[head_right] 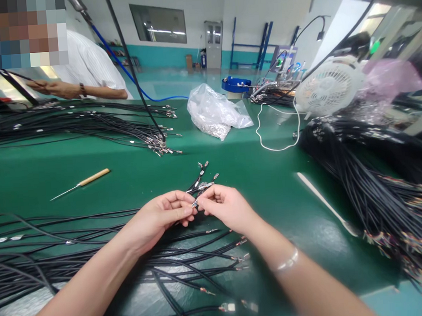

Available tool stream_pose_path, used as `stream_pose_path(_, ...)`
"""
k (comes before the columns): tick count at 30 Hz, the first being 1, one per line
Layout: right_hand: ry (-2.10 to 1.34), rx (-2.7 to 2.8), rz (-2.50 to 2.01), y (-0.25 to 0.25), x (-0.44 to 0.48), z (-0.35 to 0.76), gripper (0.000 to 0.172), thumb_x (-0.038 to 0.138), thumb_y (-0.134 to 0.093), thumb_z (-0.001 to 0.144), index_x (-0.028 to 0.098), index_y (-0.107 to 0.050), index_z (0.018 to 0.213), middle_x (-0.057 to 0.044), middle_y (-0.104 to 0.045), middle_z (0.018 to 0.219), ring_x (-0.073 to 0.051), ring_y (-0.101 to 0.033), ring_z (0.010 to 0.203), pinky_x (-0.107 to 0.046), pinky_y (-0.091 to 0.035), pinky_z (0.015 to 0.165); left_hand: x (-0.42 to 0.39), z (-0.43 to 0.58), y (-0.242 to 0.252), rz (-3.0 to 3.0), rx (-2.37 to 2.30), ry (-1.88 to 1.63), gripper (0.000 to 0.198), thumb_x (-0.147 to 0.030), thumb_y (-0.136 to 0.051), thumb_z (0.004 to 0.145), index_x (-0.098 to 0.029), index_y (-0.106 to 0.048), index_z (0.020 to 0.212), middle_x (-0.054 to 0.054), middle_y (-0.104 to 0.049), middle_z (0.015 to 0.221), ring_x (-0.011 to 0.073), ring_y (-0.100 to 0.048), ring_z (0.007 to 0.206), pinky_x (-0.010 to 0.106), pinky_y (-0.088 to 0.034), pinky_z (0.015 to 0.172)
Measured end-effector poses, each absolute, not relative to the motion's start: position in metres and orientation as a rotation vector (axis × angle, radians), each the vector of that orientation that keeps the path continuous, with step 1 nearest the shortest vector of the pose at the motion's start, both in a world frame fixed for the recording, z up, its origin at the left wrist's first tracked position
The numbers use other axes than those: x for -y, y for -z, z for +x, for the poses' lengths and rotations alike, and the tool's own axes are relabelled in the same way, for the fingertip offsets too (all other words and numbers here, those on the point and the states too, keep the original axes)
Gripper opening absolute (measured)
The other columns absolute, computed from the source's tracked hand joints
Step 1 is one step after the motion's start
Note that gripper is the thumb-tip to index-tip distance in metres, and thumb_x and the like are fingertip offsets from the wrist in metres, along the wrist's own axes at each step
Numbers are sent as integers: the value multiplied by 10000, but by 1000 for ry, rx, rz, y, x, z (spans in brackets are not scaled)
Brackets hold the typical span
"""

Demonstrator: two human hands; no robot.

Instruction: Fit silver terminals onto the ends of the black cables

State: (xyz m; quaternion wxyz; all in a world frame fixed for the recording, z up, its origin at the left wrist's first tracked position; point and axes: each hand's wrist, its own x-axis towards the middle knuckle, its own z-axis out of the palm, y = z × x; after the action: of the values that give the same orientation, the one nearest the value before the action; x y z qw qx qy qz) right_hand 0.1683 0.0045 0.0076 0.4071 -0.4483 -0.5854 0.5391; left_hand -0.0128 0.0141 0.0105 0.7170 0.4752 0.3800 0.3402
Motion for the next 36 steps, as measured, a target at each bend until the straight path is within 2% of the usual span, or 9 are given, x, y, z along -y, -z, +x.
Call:
stream_pose_path(17,-1355,1503,-1094,-9,-2,167,185,329,-608,766,148,-596,795,-30,-623,753,-119,-540,644,-269,-445,647,-13,-13,-13,996,-773,-783,249,-188,-698,667,-136,-563,870,18,-640,720,94,-552,591,224,-430,599)
stream_pose_path(23,-1264,1527,-1181,-12,-3,167,150,294,-599,739,145,-588,737,-10,-590,674,-116,-512,606,-263,-418,615,-11,-7,-16,1146,-945,-835,275,-222,-700,657,-143,-561,882,-21,-596,671,83,-516,592,205,-409,574)
stream_pose_path(30,-1258,1527,-1299,-10,-5,168,86,234,-568,694,150,-581,679,-2,-599,642,-115,-524,582,-244,-414,584,-10,-8,-11,1447,-1140,-725,203,-299,-639,697,-143,-670,823,16,-630,688,111,-504,577,229,-394,557)
stream_pose_path(36,-1351,1445,-1354,-10,-7,168,94,236,-592,676,148,-578,646,3,-603,610,-94,-511,527,-220,-408,544,-6,-6,-17,1741,-1240,-802,120,-254,-590,736,-219,-700,770,1,-673,752,157,-573,701,248,-409,677)
